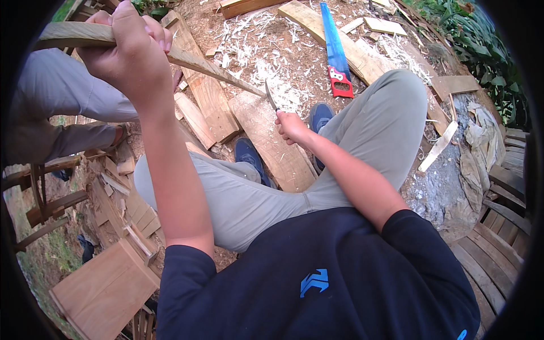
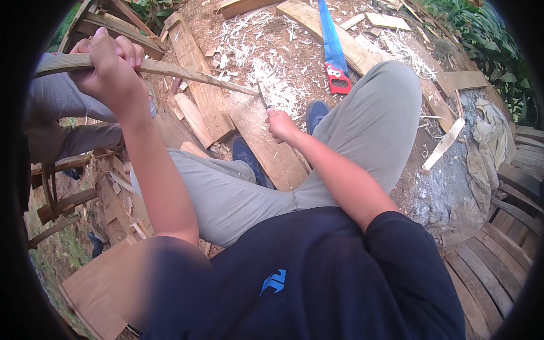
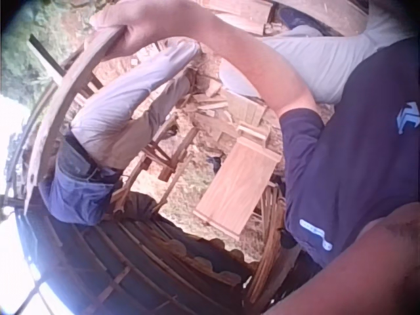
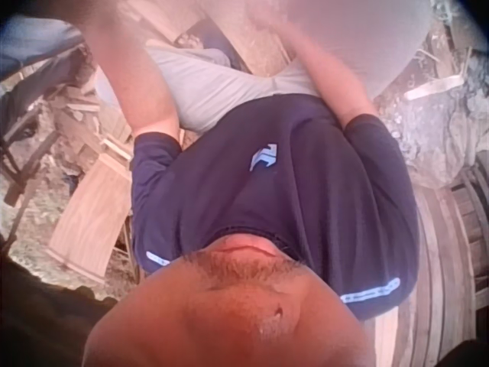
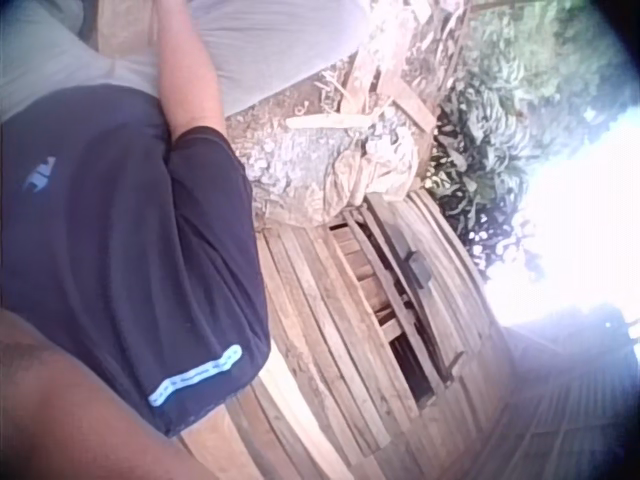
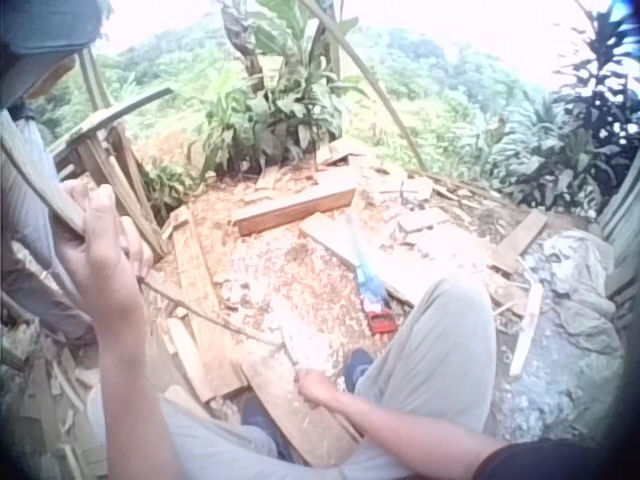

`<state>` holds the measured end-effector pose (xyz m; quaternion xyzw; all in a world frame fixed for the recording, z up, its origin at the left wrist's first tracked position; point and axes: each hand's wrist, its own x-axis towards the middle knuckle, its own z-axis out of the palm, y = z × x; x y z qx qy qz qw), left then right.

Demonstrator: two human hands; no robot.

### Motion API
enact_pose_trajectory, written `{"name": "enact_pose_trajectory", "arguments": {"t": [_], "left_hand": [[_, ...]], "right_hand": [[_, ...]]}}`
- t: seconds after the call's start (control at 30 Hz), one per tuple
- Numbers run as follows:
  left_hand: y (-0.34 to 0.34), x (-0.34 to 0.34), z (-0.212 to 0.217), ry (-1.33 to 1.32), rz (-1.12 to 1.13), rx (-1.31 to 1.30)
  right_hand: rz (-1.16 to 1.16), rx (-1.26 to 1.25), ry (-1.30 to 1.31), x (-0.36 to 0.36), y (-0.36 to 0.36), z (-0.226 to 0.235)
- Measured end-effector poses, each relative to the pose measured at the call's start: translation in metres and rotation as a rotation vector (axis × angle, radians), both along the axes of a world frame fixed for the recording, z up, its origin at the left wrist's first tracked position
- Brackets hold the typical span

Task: The person sits cross-legged on the ground and uses a knife to shave and shape a thin piece of wood. They hold the wood with their left hand and carefully carve along its length with the knife in their right hand, producing wood shavings.

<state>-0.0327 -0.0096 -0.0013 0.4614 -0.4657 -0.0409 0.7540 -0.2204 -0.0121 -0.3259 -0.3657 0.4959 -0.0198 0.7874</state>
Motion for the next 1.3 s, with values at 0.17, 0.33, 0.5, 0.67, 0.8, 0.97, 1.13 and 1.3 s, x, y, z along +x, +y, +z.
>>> {"name": "enact_pose_trajectory", "arguments": {"t": [0.17, 0.33, 0.5, 0.67, 0.8, 0.97, 1.13, 1.3], "left_hand": [[-0.006, 0.006, -0.004, -0.015, 0.018, 0.020], [-0.007, 0.003, -0.003, -0.003, 0.037, 0.000], [-0.005, 0.005, -0.005, -0.031, 0.059, 0.031], [-0.006, 0.004, -0.003, -0.002, 0.037, 0.006], [-0.007, 0.010, -0.005, 0.011, 0.052, -0.025], [-0.006, 0.004, 0.000, 0.013, 0.042, -0.025], [0.002, 0.012, -0.007, -0.009, -0.004, 0.016], [0.003, 0.009, -0.007, -0.017, 0.036, 0.045]], "right_hand": [[-0.302, 0.328, -0.235, 0.005, -0.020, 0.038], [-0.301, -1.111, 0.114, 0.011, 0.007, 0.031], [0.383, -0.740, 0.483, 0.001, 0.019, 0.005], [0.128, -0.217, 0.157, 0.005, 0.000, -0.026], [-0.016, -0.051, 0.038, 0.005, -0.010, -0.009], [-0.088, -1.024, 0.314, 0.013, -0.013, -0.026], [0.169, -0.836, 0.377, 0.002, 0.008, 0.021], [0.404, -0.799, 0.446, 0.005, 0.008, -0.003]]}}
